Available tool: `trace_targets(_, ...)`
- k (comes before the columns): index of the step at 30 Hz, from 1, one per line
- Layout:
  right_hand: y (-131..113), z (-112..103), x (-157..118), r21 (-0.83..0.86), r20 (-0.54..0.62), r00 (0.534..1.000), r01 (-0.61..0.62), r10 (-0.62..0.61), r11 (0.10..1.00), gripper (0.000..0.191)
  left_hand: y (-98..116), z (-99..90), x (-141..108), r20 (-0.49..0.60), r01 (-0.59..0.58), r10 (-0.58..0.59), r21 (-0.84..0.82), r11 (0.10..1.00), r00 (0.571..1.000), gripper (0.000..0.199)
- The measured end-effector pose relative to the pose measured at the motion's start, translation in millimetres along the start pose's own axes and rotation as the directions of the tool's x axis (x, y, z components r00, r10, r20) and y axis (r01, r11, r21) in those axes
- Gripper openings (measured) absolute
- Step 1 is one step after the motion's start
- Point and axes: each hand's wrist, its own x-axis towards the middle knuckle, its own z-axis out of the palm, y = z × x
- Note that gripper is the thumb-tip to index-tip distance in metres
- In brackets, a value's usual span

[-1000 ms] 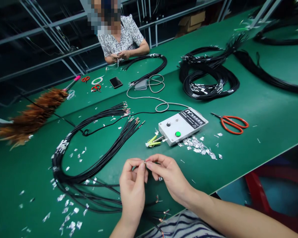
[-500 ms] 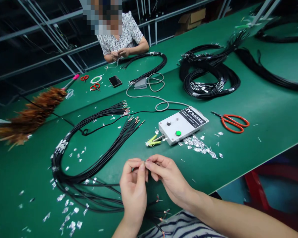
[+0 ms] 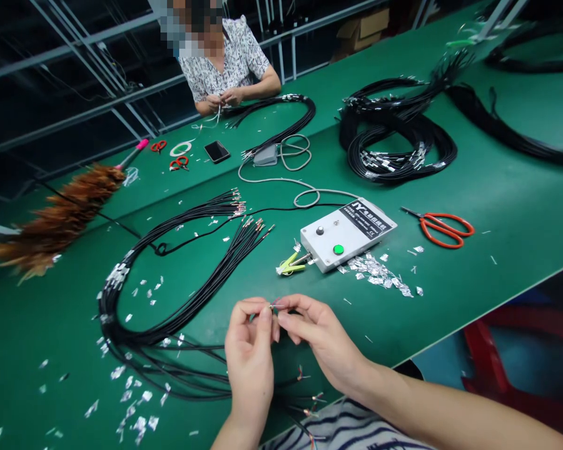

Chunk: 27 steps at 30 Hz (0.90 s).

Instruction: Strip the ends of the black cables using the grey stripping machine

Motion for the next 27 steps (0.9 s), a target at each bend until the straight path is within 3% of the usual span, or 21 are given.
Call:
trace_targets(7,-5.2,3.5,6.5,-0.015,0.013,1.0,0.012,-0.012,1.0,0.033,3.1,1.6,1.0,0.037,0.005,-0.006,0.028,1.0,0.999,0.021)
trace_targets(13,-5.3,-4.4,5.6,-0.087,0.0,1.0,0.008,-0.008,0.996,0.037,8.6,6.4,5.9,0.193,0.049,-0.064,0.081,0.996,0.979,0.022)
trace_targets(16,-4.9,-6.8,5.0,-0.118,-0.003,1.0,0.007,-0.007,0.993,0.041,7.3,8.4,6.6,0.135,0.027,-0.037,0.07,0.997,0.99,0.017)
trace_targets(23,-3.7,-8.2,7.5,-0.135,0.092,0.995,0.047,-0.035,0.99,0.039,1.5,4.7,4.4,0.058,0.17,-0.171,0.015,0.985,0.984,0.031)
trace_targets(27,0.5,-11.2,11.0,-0.108,0.133,0.989,0.084,-0.069,0.991,0.04,-1.7,4.3,2.8,0.014,0.08,-0.083,0.136,0.987,0.996,0.034)
